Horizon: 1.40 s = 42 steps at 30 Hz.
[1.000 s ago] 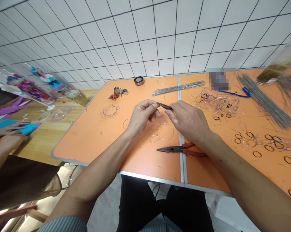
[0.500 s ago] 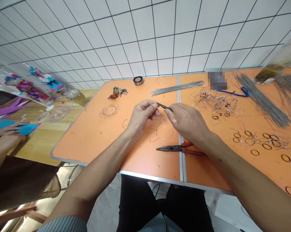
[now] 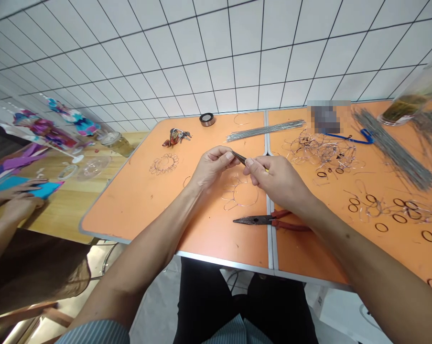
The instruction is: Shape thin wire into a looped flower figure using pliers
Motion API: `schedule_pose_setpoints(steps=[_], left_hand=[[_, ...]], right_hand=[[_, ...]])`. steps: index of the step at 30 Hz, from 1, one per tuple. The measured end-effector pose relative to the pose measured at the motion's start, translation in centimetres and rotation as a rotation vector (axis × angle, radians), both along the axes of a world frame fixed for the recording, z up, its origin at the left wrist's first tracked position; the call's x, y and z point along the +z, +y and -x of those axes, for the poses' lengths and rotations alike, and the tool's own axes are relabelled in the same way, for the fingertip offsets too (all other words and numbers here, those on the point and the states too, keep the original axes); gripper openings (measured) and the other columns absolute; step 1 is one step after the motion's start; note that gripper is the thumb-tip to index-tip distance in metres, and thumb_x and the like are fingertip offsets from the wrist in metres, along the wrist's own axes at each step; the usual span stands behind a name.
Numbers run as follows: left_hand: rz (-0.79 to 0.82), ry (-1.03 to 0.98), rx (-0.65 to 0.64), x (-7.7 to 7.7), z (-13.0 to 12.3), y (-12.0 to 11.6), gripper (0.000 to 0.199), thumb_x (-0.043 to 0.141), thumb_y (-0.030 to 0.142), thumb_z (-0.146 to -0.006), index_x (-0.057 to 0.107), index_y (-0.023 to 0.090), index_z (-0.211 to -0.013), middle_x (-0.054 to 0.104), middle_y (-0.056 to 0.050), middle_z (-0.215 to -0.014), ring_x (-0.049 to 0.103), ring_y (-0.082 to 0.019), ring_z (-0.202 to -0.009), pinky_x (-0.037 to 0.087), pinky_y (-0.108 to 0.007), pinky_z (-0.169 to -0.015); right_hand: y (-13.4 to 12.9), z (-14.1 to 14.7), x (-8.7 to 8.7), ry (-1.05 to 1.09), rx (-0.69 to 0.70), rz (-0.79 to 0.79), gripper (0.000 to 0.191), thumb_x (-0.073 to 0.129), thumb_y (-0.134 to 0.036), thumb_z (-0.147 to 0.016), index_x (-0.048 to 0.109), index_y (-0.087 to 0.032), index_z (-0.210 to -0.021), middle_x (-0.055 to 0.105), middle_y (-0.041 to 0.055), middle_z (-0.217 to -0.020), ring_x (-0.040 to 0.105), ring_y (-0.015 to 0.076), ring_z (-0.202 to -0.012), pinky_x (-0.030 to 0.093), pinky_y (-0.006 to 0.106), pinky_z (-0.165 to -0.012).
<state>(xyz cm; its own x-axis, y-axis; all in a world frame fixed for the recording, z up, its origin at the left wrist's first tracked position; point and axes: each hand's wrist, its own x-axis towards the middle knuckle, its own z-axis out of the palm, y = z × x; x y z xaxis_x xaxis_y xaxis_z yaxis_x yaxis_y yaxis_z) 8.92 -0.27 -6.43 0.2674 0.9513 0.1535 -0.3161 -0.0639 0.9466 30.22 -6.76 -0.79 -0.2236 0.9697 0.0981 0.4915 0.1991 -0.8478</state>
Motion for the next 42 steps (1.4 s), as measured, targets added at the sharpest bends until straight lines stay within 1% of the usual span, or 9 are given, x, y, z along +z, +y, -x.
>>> schedule_pose_setpoints(steps=[6, 11, 14, 17, 19, 24, 28, 34, 42], left_hand=[[0.054, -0.043, -0.042, -0.4, 0.2, 0.3, 0.048, 0.107, 0.056, -0.072, 0.078, 0.021, -0.087, 0.081, -0.001, -0.088, 0.078, -0.014, -0.088, 0.063, -0.031, -0.097], [0.079, -0.064, -0.047, -0.8, 0.1, 0.4, 0.043, 0.105, 0.052, -0.077, 0.079, 0.022, -0.091, 0.079, 0.0, -0.082, 0.075, -0.013, -0.081, 0.062, -0.028, -0.086], [0.07, -0.021, -0.004, -0.7, 0.0, 0.4, 0.037, 0.102, 0.047, -0.083, 0.079, 0.022, -0.097, 0.078, 0.0, -0.08, 0.07, -0.011, -0.073, 0.058, -0.025, -0.077], [0.02, -0.015, 0.039, -0.3, 0.0, 0.2, 0.032, 0.097, 0.043, -0.087, 0.079, 0.02, -0.101, 0.08, 0.0, -0.081, 0.066, -0.008, -0.066, 0.054, -0.022, -0.071], [0.011, -0.026, 0.053, -0.1, 0.0, -0.1, 0.03, 0.095, 0.041, -0.089, 0.079, 0.02, -0.102, 0.081, 0.0, -0.082, 0.065, -0.008, -0.063, 0.053, -0.022, -0.067], [0.031, -0.019, 0.056, 0.2, -0.2, -0.4, 0.024, 0.091, 0.038, -0.093, 0.08, 0.019, -0.104, 0.082, -0.001, -0.082, 0.065, -0.008, -0.058, 0.051, -0.022, -0.062], [0.033, -0.029, 0.05, 0.3, -0.2, -0.4, 0.02, 0.088, 0.034, -0.095, 0.084, 0.019, -0.107, 0.079, 0.0, -0.079, 0.06, -0.006, -0.054, 0.048, -0.022, -0.06], [0.168, -0.056, -0.014, 1.3, -0.3, -0.7, 0.013, 0.082, 0.027, -0.095, 0.084, 0.02, -0.106, 0.071, 0.003, -0.069, 0.053, -0.007, -0.049, 0.045, -0.023, -0.056], [0.199, -0.029, 0.004, 1.5, -0.4, -1.0, 0.01, 0.079, 0.025, -0.098, 0.084, 0.021, -0.106, 0.068, 0.005, -0.066, 0.051, -0.007, -0.048, 0.044, -0.023, -0.056]], right_hand=[[-0.1, 0.2, 0.3, 0.371, 0.06, 0.399, 0.047, 0.071, -0.066, -0.107, 0.075, -0.022, -0.09, 0.055, -0.0002, -0.07, 0.035, 0.0115, -0.051, 0.026, 0.029, -0.045], [0.5, 0.4, -0.3, 0.549, 0.052, 0.533, 0.04, 0.075, -0.056, -0.107, 0.076, -0.019, -0.09, 0.052, -0.0008, -0.07, 0.032, 0.0098, -0.052, 0.021, 0.025, -0.043], [1.0, 0.2, -0.9, 0.598, 0.058, 0.512, 0.04, 0.076, -0.057, -0.105, 0.078, -0.019, -0.092, 0.057, 0.0009, -0.072, 0.041, 0.012, -0.054, 0.029, 0.026, -0.043], [1.3, -0.3, -1.2, 0.562, 0.111, 0.487, 0.04, 0.071, -0.058, -0.108, 0.078, -0.021, -0.095, 0.066, 0.0049, -0.079, 0.057, 0.0169, -0.062, 0.048, 0.031, -0.053], [1.5, -0.6, -1.3, 0.536, 0.123, 0.467, 0.04, 0.068, -0.057, -0.11, 0.079, -0.021, -0.097, 0.069, 0.0064, -0.082, 0.061, 0.0185, -0.065, 0.053, 0.034, -0.058], [2.1, -1.3, -1.7, 0.52, 0.036, 0.389, 0.044, 0.076, -0.061, -0.106, 0.083, -0.019, -0.095, 0.071, 0.0077, -0.082, 0.064, 0.0188, -0.068, 0.053, 0.032, -0.06], [2.1, -1.5, -1.4, 0.363, 0.002, 0.319, 0.054, 0.079, -0.071, -0.102, 0.086, -0.018, -0.095, 0.074, 0.0091, -0.08, 0.064, 0.0173, -0.063, 0.05, 0.032, -0.058], [1.5, -1.1, -0.6, 0.267, -0.005, 0.229, 0.059, 0.078, -0.078, -0.1, 0.084, -0.02, -0.091, 0.073, 0.0074, -0.081, 0.064, 0.0169, -0.063, 0.05, 0.033, -0.058], [1.1, -0.9, -0.2, 0.18, 0.002, 0.159, 0.063, 0.072, -0.081, -0.103, 0.083, -0.02, -0.089, 0.074, 0.0084, -0.081, 0.063, 0.0167, -0.061, 0.052, 0.033, -0.057]])
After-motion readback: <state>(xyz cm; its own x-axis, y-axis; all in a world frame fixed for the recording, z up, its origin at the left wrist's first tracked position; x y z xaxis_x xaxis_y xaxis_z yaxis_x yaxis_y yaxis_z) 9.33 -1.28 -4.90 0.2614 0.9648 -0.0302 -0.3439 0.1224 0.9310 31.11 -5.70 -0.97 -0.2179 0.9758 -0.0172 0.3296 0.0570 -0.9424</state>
